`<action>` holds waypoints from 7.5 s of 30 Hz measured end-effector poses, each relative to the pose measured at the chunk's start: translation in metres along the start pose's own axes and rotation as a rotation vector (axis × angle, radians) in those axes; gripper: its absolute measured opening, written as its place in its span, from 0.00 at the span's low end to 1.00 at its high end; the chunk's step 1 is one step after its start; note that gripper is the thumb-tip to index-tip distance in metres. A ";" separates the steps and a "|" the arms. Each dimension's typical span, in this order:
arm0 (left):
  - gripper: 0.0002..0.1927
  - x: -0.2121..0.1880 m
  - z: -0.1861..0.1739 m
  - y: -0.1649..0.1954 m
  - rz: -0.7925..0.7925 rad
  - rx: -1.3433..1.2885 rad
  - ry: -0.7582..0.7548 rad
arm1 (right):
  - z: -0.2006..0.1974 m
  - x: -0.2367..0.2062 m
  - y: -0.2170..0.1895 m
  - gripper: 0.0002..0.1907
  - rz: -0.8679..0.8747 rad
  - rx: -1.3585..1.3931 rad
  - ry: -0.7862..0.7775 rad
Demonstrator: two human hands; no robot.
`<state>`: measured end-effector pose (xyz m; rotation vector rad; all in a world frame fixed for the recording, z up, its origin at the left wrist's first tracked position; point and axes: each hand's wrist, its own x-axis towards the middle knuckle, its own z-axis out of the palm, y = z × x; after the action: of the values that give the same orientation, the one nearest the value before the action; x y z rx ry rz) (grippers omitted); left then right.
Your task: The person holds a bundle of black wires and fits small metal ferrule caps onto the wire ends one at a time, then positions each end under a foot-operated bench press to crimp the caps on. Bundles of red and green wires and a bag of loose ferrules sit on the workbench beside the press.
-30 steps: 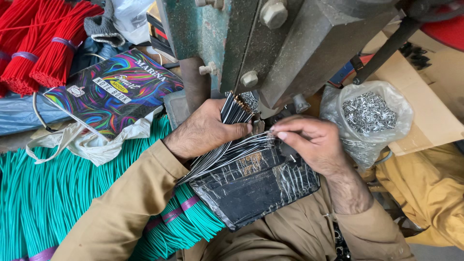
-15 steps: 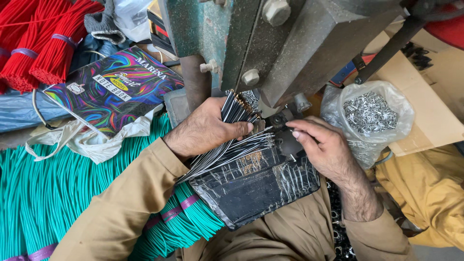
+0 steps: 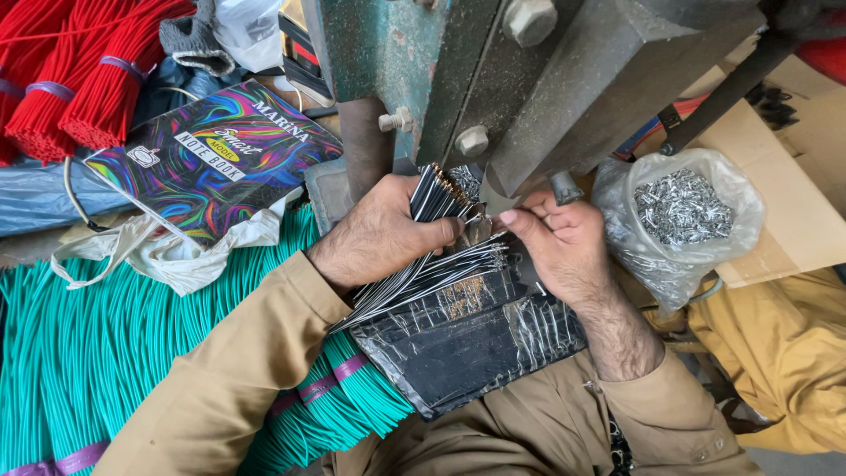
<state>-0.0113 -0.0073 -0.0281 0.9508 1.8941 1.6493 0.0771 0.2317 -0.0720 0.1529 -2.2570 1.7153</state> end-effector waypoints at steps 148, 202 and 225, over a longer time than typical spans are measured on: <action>0.10 0.000 0.003 0.007 0.043 0.019 -0.092 | -0.179 -0.021 -0.018 0.11 0.063 -1.191 0.156; 0.12 -0.001 0.000 -0.001 0.038 0.027 -0.024 | 0.001 -0.001 0.010 0.05 0.011 0.060 0.008; 0.10 -0.003 0.000 0.003 -0.031 -0.025 0.015 | -0.009 -0.011 -0.015 0.08 0.058 0.038 -0.067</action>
<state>-0.0088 -0.0090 -0.0259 0.8980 1.8842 1.6622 0.0929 0.2347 -0.0590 0.1570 -2.2983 1.8098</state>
